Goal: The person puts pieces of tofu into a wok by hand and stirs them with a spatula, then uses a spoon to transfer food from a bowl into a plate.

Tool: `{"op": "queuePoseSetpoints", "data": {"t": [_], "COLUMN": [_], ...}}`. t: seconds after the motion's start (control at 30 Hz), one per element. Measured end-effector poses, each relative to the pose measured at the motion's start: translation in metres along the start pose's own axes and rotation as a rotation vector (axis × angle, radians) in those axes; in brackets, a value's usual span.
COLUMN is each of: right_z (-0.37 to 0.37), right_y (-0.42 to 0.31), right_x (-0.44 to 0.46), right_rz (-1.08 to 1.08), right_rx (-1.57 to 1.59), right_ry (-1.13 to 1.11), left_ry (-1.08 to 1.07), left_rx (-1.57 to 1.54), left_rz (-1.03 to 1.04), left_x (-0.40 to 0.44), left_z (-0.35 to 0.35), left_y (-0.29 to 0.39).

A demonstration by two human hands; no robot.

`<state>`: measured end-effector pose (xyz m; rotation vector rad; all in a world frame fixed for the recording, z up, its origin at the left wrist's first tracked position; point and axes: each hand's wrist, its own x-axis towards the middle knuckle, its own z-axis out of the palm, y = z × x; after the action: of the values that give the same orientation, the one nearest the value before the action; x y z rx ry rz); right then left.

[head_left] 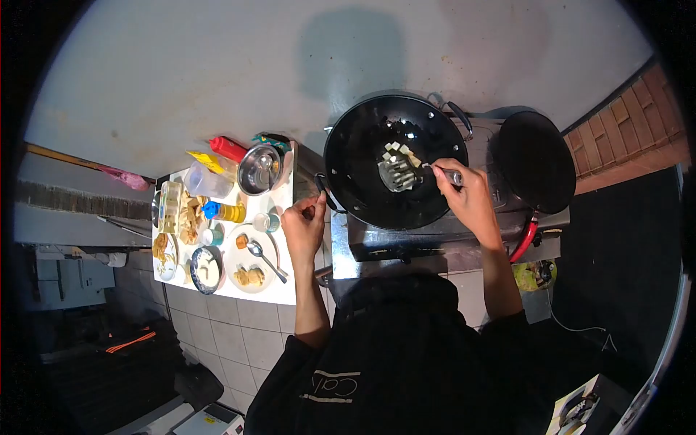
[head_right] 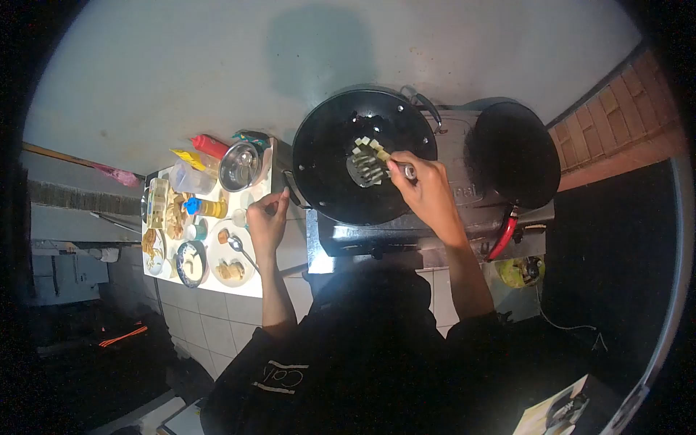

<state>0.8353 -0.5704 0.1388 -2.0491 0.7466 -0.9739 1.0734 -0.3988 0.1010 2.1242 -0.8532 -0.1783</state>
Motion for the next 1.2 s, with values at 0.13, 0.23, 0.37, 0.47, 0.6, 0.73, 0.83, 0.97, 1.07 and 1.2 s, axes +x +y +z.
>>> {"op": "queuePoseSetpoints", "data": {"t": [0.13,0.23,0.37,0.47,0.6,0.73,0.83,0.97,1.07,1.2], "right_z": [0.001,0.002,0.01,0.029,0.041,0.029,0.017,0.021,0.037,0.046], "right_y": [0.025,0.032,0.038,0.036,0.031,0.033,0.033,0.032,0.034,0.037], "right_x": [-0.001,0.003,0.005,0.009,0.017,0.022,0.024,0.039,0.047,0.04], "right_rz": [0.169,0.303,0.426,0.415,0.416,0.405,0.42,0.398,0.402,0.413], "right_rx": [-0.027,0.098,0.258,0.333,0.273,0.213,0.15,0.207,0.214,0.12], "right_ry": [0.057,0.181,0.276,0.246,0.209,0.194,0.241,0.344,0.364,0.28], "left_ry": [-0.032,-0.025,-0.037,-0.044,-0.05,-0.071,-0.07,-0.079,-0.072,-0.081], "left_rx": [-0.009,-0.017,-0.05,-0.063,-0.043,-0.032,-0.033,-0.016,-0.037,-0.034], "left_rz": [0.022,0.047,0.073,0.068,0.067,0.051,0.082,0.065,0.066,0.08], "left_x": [0.004,0.003,0.004,0.004,0.005,0.006,0.007,0.008,0.008,0.009], "left_z": [0.001,0.001,0.003,0.003,0.002,0.0,0.0,-0.001,0.0,-0.002], "left_y": [-0.004,-0.006,-0.009,-0.012,-0.007,-0.004,-0.007,-0.006,-0.003,-0.005]}}
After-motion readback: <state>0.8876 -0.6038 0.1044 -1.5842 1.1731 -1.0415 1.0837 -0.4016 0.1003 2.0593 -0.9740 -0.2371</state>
